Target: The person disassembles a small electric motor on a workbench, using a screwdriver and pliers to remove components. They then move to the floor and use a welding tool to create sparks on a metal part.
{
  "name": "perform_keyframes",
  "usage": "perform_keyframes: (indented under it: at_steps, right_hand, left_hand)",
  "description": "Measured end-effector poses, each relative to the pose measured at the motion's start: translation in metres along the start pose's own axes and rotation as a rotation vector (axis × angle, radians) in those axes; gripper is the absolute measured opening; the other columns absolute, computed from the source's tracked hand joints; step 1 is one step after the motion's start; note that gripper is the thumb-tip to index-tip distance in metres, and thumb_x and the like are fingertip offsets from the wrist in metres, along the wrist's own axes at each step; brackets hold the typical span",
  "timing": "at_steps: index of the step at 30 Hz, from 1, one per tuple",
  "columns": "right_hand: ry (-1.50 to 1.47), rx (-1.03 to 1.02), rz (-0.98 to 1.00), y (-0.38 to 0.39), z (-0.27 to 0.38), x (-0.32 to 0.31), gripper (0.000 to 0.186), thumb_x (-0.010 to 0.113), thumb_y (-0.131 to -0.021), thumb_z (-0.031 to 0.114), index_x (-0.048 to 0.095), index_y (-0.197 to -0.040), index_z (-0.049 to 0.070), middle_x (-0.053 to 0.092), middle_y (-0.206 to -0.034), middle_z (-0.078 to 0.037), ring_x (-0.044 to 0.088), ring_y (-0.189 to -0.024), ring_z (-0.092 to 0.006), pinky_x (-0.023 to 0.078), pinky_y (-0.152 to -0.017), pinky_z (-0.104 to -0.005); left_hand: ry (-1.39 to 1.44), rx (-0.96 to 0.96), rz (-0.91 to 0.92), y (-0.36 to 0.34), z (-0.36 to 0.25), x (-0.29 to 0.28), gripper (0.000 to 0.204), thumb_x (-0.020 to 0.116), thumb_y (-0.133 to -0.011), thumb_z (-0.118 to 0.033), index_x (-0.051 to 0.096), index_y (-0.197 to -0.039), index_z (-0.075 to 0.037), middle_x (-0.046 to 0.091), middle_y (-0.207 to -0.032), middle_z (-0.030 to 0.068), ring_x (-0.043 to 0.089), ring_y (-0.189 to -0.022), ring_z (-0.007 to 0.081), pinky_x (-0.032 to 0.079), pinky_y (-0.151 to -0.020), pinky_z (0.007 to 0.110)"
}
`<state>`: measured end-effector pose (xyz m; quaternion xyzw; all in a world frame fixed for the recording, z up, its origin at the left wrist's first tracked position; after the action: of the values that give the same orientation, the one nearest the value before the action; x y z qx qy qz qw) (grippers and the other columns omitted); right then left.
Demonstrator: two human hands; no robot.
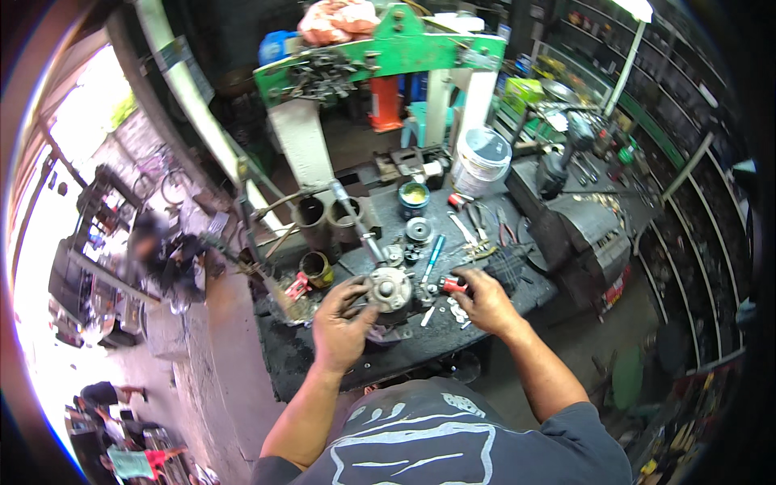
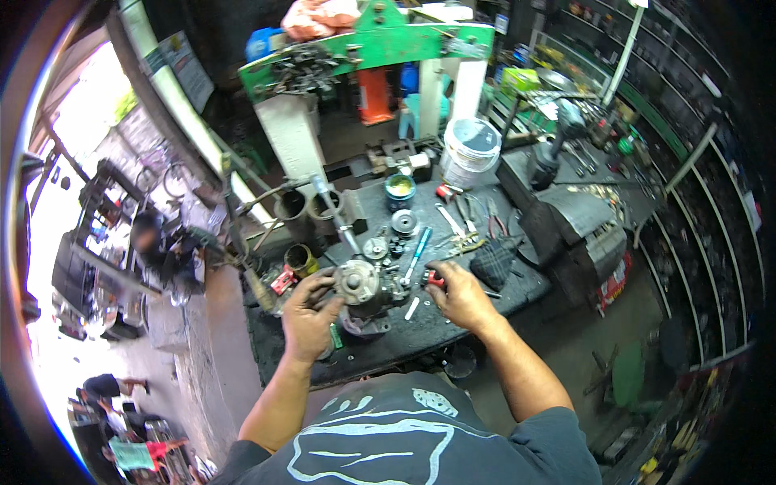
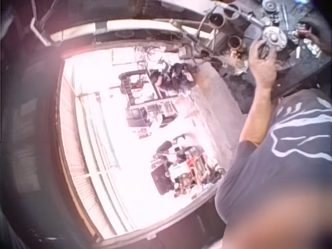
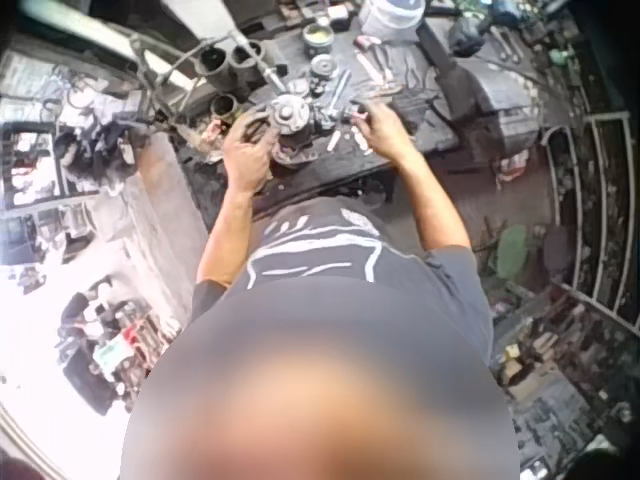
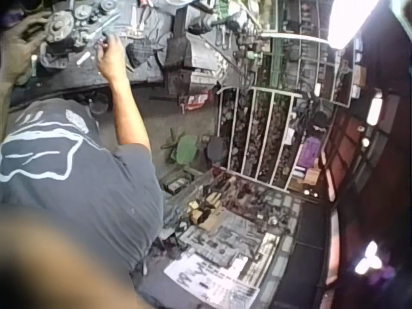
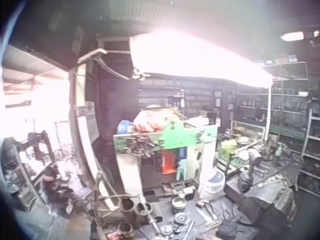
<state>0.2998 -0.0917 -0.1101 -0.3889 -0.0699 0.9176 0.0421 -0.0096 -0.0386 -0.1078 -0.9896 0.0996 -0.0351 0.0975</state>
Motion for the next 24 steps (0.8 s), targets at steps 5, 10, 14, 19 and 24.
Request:
perform_keyframes:
  at_steps: [5,10,14,19,24]
  right_hand:
    - [0.008,0.097,-0.016,0.053,-0.055,0.019,0.045,0.079,-0.098,0.015,0.067,-0.140,0.005,0.071,-0.127,-0.024,0.070,-0.121,-0.0446,0.057,-0.105,-0.0509]
    - [-0.018,0.185,0.087,0.097,-0.102,0.046,0.043,0.079,-0.097,0.016,0.070,-0.136,0.001,0.073,-0.125,-0.027,0.071,-0.118,-0.0453,0.057,-0.104,-0.0521]
    - [-0.033,0.258,0.171,0.109,-0.130,0.066,0.044,0.078,-0.098,0.020,0.070,-0.137,0.002,0.074,-0.121,-0.027,0.072,-0.116,-0.0461,0.058,-0.103,-0.0530]
    - [-0.051,0.170,0.249,0.096,-0.140,0.076,0.046,0.076,-0.101,0.024,0.069,-0.142,0.004,0.073,-0.129,-0.027,0.069,-0.123,-0.0466,0.056,-0.109,-0.0526]
    - [-0.147,0.144,0.123,0.045,-0.145,0.060,0.046,0.077,-0.101,0.024,0.070,-0.141,0.002,0.075,-0.125,-0.027,0.072,-0.119,-0.0447,0.057,-0.106,-0.0517]
  left_hand:
    - [-0.122,-0.096,-0.023,-0.011,-0.009,-0.001,0.020,0.082,-0.097,0.004,0.075,-0.116,0.004,0.074,-0.137,0.0138,0.075,-0.108,0.0175,0.062,-0.096,0.034]
    - [-0.219,0.070,-0.062,-0.004,-0.015,0.002,0.015,0.079,-0.101,0.001,0.076,-0.113,0.009,0.076,-0.134,0.0188,0.074,-0.114,0.0215,0.060,-0.100,0.035]
    - [-0.371,0.094,-0.111,0.001,-0.015,0.003,0.018,0.073,-0.102,0.003,0.076,-0.118,0.011,0.079,-0.128,0.0204,0.073,-0.119,0.0256,0.055,-0.109,0.039]
    - [-0.439,0.072,-0.197,0.001,-0.013,0.006,0.018,0.071,-0.104,0.000,0.075,-0.118,0.012,0.078,-0.128,0.0211,0.073,-0.119,0.0265,0.055,-0.109,0.040]
    - [-0.228,0.078,-0.143,-0.002,-0.014,0.002,0.029,0.081,-0.099,-0.007,0.072,-0.123,0.007,0.075,-0.117,0.0141,0.072,-0.113,0.0224,0.059,-0.100,0.037]
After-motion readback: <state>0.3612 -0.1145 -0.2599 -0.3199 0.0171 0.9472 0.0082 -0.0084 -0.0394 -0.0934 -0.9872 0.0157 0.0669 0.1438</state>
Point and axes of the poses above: each hand's wrist, its own y-axis away from the middle knuckle, its own x-axis out of the palm, z = x × y, the point moved 3 cm from there along -y, towards the middle knuckle
